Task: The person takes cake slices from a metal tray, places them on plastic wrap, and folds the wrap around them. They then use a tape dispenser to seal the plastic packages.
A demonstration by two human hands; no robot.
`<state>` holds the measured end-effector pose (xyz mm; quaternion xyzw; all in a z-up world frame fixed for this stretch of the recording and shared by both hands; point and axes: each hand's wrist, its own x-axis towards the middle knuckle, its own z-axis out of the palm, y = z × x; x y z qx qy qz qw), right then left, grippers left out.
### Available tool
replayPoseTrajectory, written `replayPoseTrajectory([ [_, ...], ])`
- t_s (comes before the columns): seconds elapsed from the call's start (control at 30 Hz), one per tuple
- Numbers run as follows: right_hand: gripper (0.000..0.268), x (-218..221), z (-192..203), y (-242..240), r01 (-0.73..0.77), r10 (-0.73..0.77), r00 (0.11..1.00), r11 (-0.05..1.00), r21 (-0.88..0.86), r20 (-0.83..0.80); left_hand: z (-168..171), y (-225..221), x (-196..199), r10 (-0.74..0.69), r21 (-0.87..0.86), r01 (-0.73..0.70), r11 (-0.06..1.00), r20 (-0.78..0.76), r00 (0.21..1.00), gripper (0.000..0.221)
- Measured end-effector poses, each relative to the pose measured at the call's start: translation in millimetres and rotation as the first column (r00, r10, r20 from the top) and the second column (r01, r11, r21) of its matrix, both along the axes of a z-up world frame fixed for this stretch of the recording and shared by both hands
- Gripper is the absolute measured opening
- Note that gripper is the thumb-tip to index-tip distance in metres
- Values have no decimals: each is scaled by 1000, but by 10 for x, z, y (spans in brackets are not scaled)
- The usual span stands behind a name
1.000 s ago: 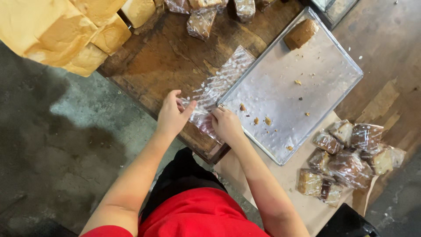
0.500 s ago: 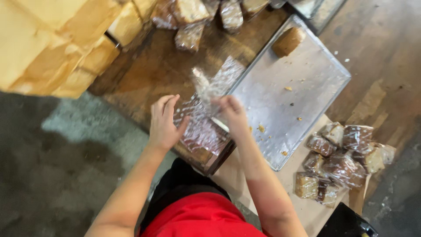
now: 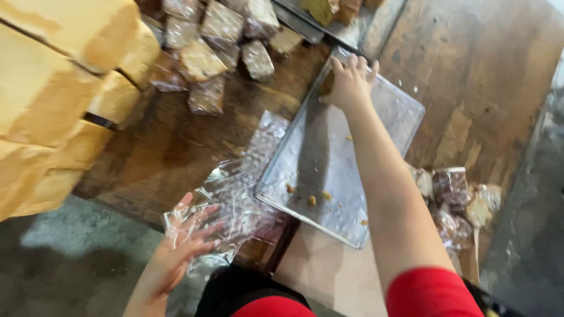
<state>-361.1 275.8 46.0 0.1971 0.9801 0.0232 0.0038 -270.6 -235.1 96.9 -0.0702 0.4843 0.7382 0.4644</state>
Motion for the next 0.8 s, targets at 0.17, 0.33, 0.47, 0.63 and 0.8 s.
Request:
replayPoseTrajectory([
  [0.17, 75, 442, -44, 165, 64, -65, 998, 991, -117, 2, 88, 302, 317, -167, 180, 157, 971, 39, 985, 104],
  [0.33, 79, 2474, 446, -218, -280, -272, 852, 486, -828, -447, -103, 1133, 889, -506, 255, 475, 842, 68, 860, 99],
  [0.47, 85, 4333, 895, -811, -358, -731, 638, -1, -934, -244, -385, 2030, 1721, -681, 410, 588, 697, 122, 722, 93],
  [0.63, 93, 5829, 899, -1305, -523, -929, 357, -116, -845, -94, -545, 2970, 2448, -694, 771, 326, 547, 200, 692, 92],
  [0.8, 96, 6351, 525, -1788, -749, -944, 328, -269, -606, 14, -194, 2511, 2877, -624, 834, 162, 528, 251, 740, 92],
])
